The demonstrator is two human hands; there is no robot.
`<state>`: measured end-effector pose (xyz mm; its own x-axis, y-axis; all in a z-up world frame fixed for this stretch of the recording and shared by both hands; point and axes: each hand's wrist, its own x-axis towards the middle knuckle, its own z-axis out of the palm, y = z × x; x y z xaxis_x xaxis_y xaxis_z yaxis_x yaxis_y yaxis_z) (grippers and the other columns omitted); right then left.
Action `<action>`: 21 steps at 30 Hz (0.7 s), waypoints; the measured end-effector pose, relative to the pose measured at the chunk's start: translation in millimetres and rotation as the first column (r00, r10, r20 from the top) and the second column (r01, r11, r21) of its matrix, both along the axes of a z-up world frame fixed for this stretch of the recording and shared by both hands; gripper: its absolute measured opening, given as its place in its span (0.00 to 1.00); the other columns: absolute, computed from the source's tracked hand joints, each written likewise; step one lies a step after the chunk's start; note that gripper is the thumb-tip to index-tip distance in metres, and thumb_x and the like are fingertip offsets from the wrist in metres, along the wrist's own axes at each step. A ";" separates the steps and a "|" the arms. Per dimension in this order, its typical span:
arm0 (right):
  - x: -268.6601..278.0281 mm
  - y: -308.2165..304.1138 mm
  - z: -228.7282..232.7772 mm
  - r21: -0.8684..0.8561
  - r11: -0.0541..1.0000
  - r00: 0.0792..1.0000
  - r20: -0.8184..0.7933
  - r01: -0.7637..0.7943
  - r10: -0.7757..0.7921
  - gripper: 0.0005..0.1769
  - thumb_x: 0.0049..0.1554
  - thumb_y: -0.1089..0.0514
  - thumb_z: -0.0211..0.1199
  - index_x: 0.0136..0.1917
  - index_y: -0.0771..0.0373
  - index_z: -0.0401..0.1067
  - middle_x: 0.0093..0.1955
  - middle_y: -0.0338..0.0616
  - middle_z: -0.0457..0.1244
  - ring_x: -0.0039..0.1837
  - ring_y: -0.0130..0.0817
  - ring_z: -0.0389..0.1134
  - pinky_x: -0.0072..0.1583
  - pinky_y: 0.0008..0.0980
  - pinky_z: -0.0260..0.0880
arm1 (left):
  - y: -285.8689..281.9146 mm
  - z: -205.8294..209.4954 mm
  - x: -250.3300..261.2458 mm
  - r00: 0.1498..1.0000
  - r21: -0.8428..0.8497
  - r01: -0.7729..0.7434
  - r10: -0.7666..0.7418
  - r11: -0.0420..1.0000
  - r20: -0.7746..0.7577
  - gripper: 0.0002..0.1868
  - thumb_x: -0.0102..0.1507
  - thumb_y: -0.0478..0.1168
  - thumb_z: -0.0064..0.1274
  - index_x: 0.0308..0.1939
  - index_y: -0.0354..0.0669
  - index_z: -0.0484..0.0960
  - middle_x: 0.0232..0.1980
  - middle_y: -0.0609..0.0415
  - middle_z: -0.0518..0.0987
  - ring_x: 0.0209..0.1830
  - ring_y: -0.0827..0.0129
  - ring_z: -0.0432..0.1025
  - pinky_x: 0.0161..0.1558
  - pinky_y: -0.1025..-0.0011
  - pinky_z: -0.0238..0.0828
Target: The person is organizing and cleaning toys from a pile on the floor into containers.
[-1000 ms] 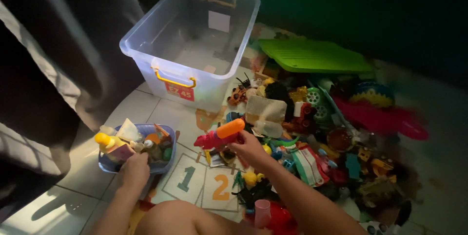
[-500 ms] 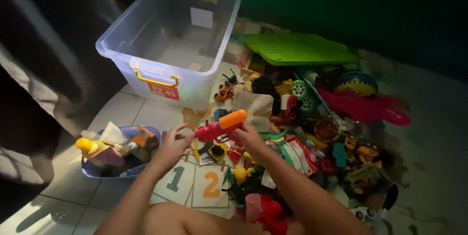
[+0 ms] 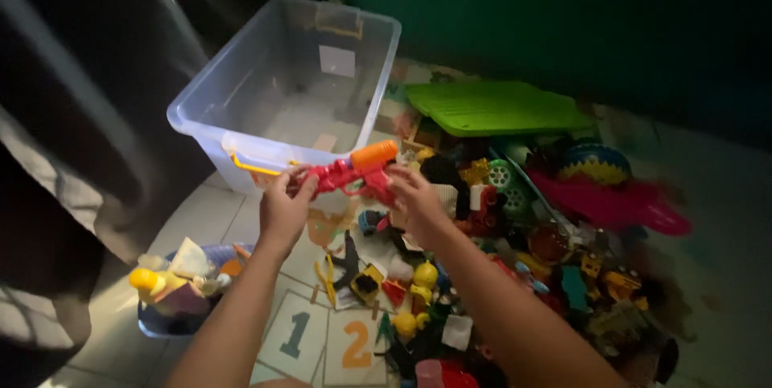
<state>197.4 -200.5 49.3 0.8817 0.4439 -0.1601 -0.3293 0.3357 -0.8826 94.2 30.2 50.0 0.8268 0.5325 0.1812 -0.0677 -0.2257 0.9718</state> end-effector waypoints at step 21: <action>15.5 58.4 41.9 -0.327 0.936 0.945 0.242 -0.133 0.219 0.33 0.59 0.67 0.53 0.78 0.64 0.59 0.76 0.49 0.60 0.75 0.35 0.61 0.73 0.33 0.58 | 56.6 7.3 63.2 0.948 0.305 -0.310 0.317 0.900 0.027 0.15 0.62 0.38 0.54 0.51 0.43 0.87 0.46 0.48 0.86 0.45 0.60 0.82 0.50 0.65 0.76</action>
